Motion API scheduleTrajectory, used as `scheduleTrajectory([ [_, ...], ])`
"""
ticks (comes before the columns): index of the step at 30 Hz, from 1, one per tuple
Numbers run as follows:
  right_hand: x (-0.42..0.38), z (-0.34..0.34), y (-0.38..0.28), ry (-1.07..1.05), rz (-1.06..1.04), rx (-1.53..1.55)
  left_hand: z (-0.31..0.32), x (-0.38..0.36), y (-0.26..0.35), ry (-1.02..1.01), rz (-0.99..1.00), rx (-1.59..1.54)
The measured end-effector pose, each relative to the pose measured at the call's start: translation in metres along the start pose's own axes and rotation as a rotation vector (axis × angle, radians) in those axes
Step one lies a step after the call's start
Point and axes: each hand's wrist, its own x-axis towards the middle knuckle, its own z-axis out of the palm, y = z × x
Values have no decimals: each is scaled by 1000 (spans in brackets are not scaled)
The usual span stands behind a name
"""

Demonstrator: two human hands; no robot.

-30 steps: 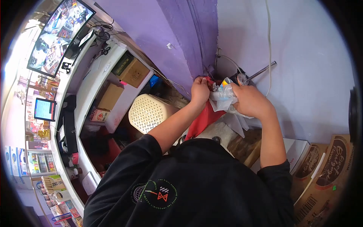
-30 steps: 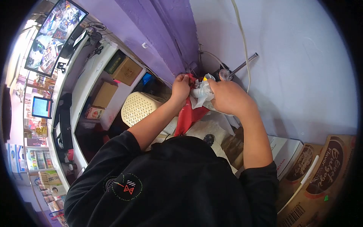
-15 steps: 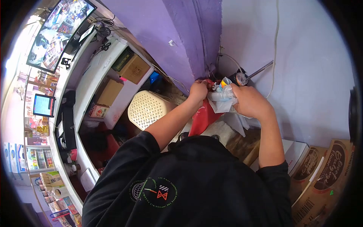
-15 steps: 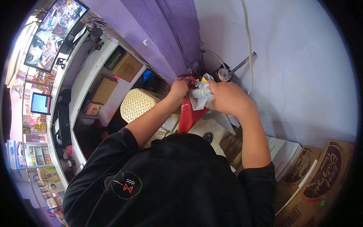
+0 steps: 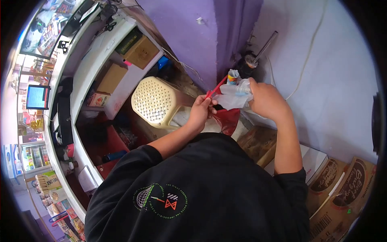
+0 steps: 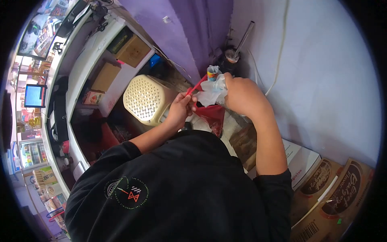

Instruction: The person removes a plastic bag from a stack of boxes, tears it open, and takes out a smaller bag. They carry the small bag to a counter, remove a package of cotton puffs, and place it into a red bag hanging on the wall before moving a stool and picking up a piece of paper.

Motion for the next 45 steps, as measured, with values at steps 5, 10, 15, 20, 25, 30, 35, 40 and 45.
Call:
scheduleTrajectory([
  [5, 0, 10, 4, 103, 149, 286, -21, -14, 15, -269, 6, -74],
  [10, -16, 49, -19, 391, 343, 661, -42, -15, 22, -372, -75, -211],
  [15, 0, 76, -64, 196, 351, 260, -49, -19, 37, -457, -183, -159],
  [20, 42, 83, -87, 225, 294, 29, -57, -21, 53, -555, -224, -118],
  [25, 62, 106, -94, 250, 398, 105, -75, -7, 59, -570, -257, -109],
  [30, 83, 141, -87, 326, 338, -21, -83, -4, 70, -487, -249, 20],
  [35, 108, 177, -83, 15, 262, -5, -84, 1, 75, -527, -260, 80],
  [40, 122, 189, -83, -137, 696, 727, -73, 5, 74, -564, -222, 131],
  [45, 102, 212, -56, 169, 329, 747, -68, 18, 80, -603, -99, 85],
])
